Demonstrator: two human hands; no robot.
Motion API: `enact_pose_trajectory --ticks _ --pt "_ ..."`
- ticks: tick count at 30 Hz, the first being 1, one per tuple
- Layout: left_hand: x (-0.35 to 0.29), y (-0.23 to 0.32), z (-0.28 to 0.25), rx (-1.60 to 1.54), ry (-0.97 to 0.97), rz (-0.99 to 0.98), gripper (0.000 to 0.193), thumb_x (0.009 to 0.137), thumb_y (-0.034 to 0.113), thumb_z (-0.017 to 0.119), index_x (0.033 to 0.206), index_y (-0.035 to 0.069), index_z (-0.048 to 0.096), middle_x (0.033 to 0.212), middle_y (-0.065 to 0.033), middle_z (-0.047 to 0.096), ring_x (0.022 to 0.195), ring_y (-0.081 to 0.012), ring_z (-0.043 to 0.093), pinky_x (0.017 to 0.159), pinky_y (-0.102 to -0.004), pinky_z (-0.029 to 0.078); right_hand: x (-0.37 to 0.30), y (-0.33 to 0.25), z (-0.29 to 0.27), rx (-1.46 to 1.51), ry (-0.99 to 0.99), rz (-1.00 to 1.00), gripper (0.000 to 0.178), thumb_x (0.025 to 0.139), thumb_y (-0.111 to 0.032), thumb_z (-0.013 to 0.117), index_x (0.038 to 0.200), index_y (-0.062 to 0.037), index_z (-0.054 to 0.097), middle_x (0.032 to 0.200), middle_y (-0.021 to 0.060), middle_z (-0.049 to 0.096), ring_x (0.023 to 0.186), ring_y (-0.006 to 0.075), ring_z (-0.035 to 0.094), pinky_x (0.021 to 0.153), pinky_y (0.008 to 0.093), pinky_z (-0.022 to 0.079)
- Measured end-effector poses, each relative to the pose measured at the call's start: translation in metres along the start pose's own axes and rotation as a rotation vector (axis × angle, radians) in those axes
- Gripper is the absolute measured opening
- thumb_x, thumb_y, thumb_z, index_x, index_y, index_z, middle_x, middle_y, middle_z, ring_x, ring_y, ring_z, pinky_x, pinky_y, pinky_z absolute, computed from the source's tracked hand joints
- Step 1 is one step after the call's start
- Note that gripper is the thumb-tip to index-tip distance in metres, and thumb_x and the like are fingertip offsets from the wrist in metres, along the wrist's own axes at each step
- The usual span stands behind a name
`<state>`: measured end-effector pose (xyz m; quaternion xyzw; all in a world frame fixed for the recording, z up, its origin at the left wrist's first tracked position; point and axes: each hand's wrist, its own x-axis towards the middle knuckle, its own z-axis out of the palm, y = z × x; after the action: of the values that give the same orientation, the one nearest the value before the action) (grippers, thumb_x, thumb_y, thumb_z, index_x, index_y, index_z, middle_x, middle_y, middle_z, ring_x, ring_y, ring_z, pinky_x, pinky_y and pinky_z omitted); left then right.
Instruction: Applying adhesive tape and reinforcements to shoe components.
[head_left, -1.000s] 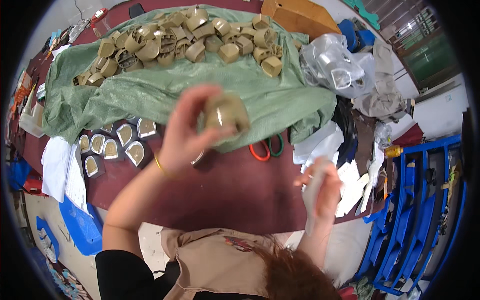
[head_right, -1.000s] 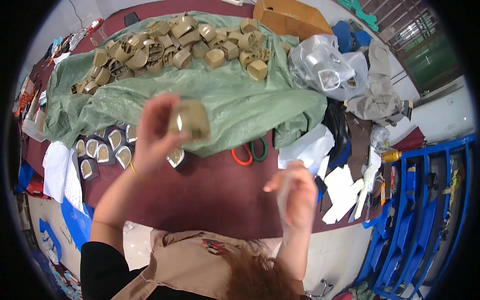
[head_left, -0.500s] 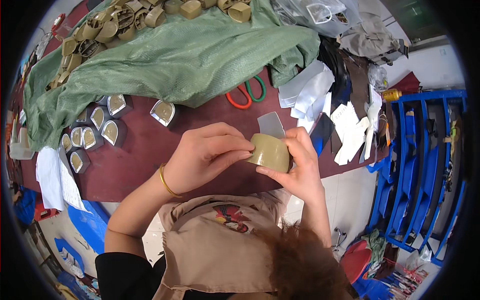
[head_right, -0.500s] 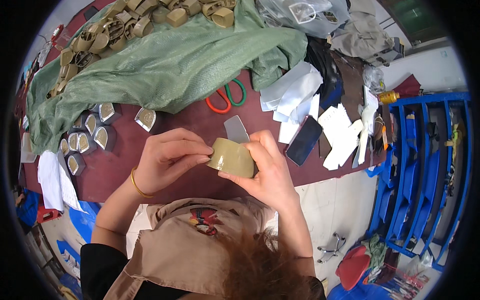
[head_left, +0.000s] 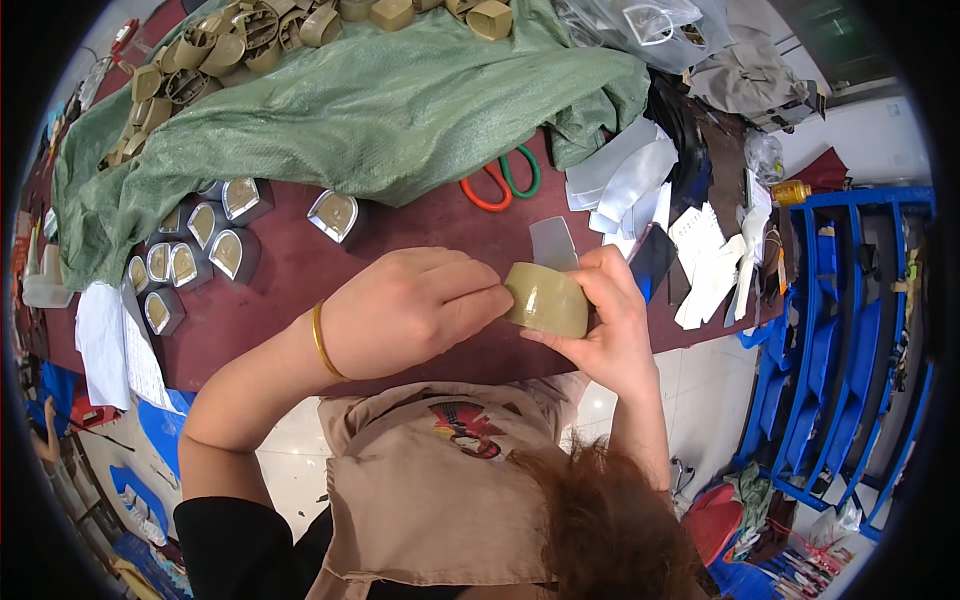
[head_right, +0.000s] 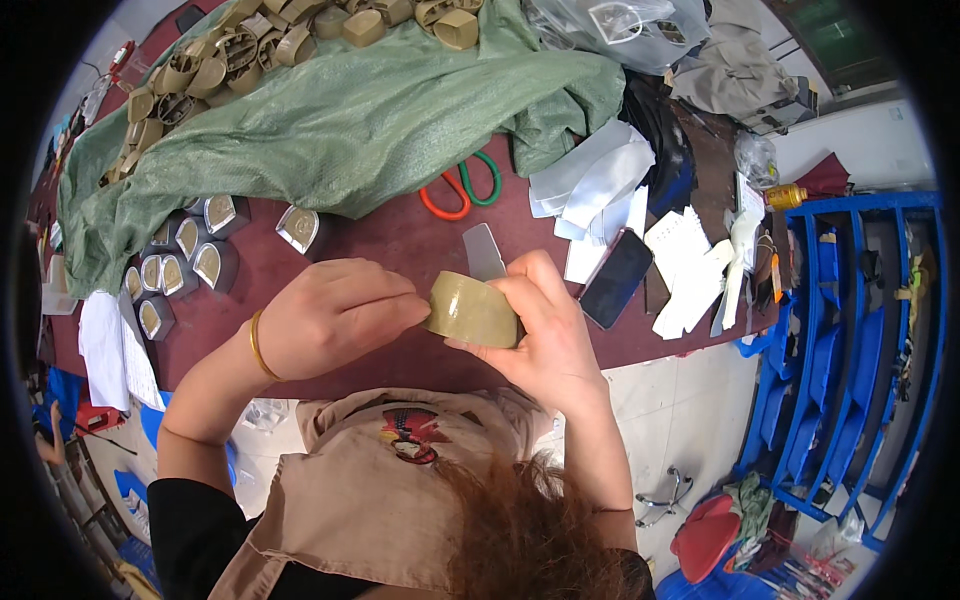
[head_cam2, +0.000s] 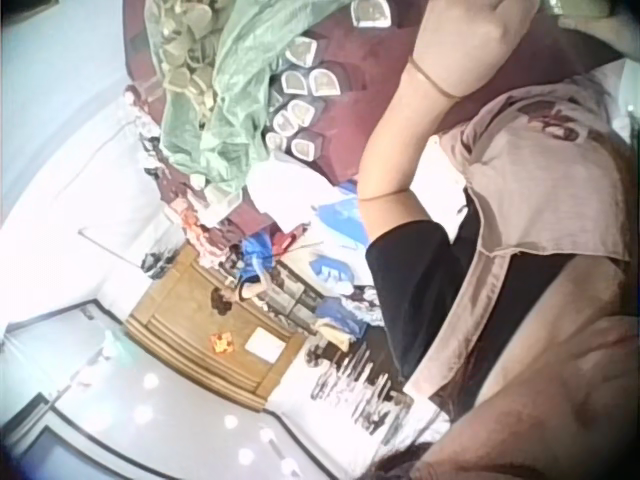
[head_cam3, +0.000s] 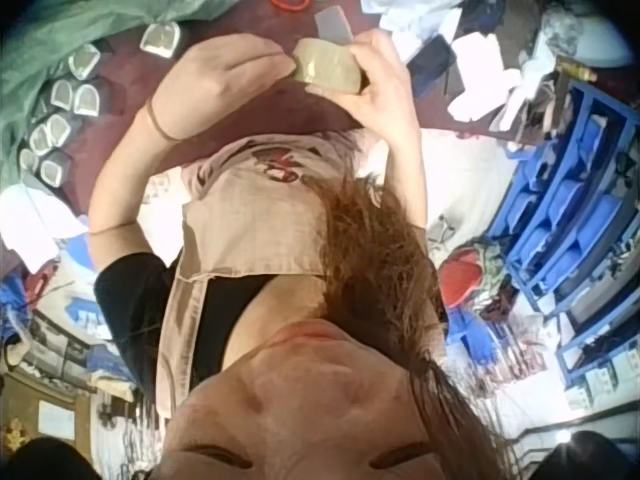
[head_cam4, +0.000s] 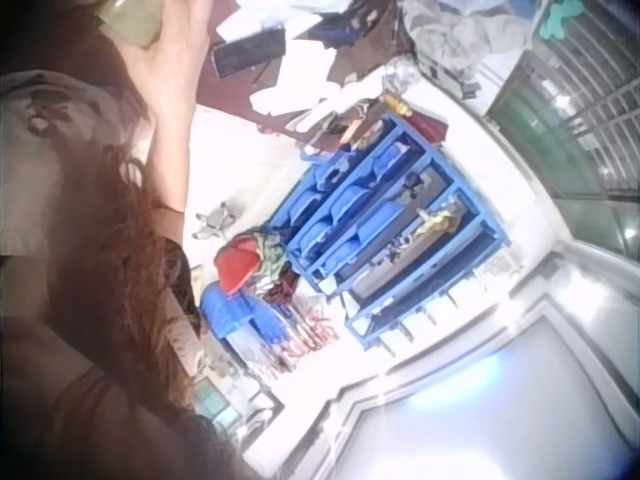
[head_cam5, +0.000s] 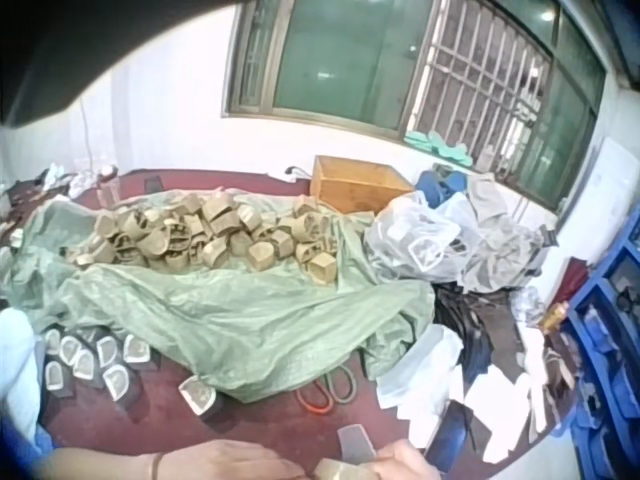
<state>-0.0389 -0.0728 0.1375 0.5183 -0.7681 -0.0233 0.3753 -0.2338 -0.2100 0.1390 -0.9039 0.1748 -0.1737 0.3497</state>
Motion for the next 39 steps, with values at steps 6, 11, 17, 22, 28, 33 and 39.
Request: enact_pose_trajectory --ticks 6,11,17,22,28,33,39 --pt "0.004 0.003 0.012 -0.084 0.029 -0.036 0.020 0.070 0.001 0.068 0.088 0.000 0.061 0.080 -0.0080 0.060 0.068 -0.0240 0.060 0.059 -0.0346 0.050 -0.004 0.002 -0.006 -0.014 -0.010 -0.010 0.042 0.061 -0.019 0.086 0.091 -0.0023 0.062 0.090 0.0083 0.048 0.078 0.0236 0.055 0.064 0.0335 0.047" --pt "-0.001 -0.004 0.022 -0.080 0.196 -0.359 0.013 0.071 -0.003 0.064 0.083 0.002 0.059 0.077 -0.0100 0.059 0.067 -0.0253 0.059 0.059 -0.0343 0.050 -0.009 0.010 -0.003 0.002 0.028 -0.034 0.044 0.059 -0.020 0.087 0.091 -0.0025 0.062 0.089 0.0075 0.048 0.077 0.0220 0.054 0.063 0.0311 0.046" --pt "-0.076 -0.003 0.017 0.085 -0.431 -0.461 0.010 0.074 0.010 0.057 0.078 0.000 0.058 0.082 -0.0164 0.058 0.070 -0.0343 0.061 0.061 -0.0411 0.050 -0.017 0.016 -0.008 0.068 0.065 -0.008 0.044 0.057 -0.021 0.089 0.087 -0.0027 0.063 0.087 0.0059 0.047 0.074 0.0174 0.050 0.060 0.0288 0.043" --pt "-0.064 0.027 0.002 -0.922 -0.974 -0.310 0.015 0.087 0.017 0.062 0.083 0.003 0.066 0.084 -0.0139 0.066 0.082 -0.0306 0.064 0.071 -0.0391 0.050 -0.014 0.017 0.000 0.115 0.086 0.004 0.044 0.056 -0.021 0.089 0.086 -0.0030 0.063 0.088 0.0055 0.046 0.073 0.0160 0.048 0.060 0.0284 0.042" --pt "-0.006 0.031 0.008 -0.441 0.265 -0.443 0.019 0.071 0.007 0.079 0.086 0.004 0.068 0.083 -0.0063 0.061 0.076 -0.0202 0.061 0.064 -0.0310 0.048 -0.008 0.009 0.014 0.125 0.092 -0.009 0.045 0.056 -0.021 0.089 0.088 -0.0027 0.062 0.089 0.0056 0.047 0.077 0.0174 0.049 0.061 0.0288 0.043" --pt "0.000 0.028 0.025 -0.305 0.313 -0.423 0.023 0.070 0.005 0.078 0.090 0.005 0.067 0.082 -0.0056 0.062 0.072 -0.0172 0.061 0.057 -0.0272 0.047 -0.011 0.006 0.014 0.137 0.178 0.013 0.044 0.057 -0.020 0.088 0.089 -0.0026 0.063 0.090 0.0062 0.048 0.080 0.0187 0.051 0.062 0.0288 0.044" --pt "0.001 0.026 0.027 -0.343 0.293 -0.456 0.020 0.071 0.005 0.076 0.088 0.006 0.066 0.084 -0.0054 0.062 0.073 -0.0195 0.061 0.060 -0.0298 0.049 -0.010 0.005 0.011 0.031 0.213 -0.055 0.044 0.055 -0.019 0.087 0.089 -0.0025 0.063 0.086 0.0070 0.049 0.077 0.0198 0.052 0.061 0.0296 0.044"
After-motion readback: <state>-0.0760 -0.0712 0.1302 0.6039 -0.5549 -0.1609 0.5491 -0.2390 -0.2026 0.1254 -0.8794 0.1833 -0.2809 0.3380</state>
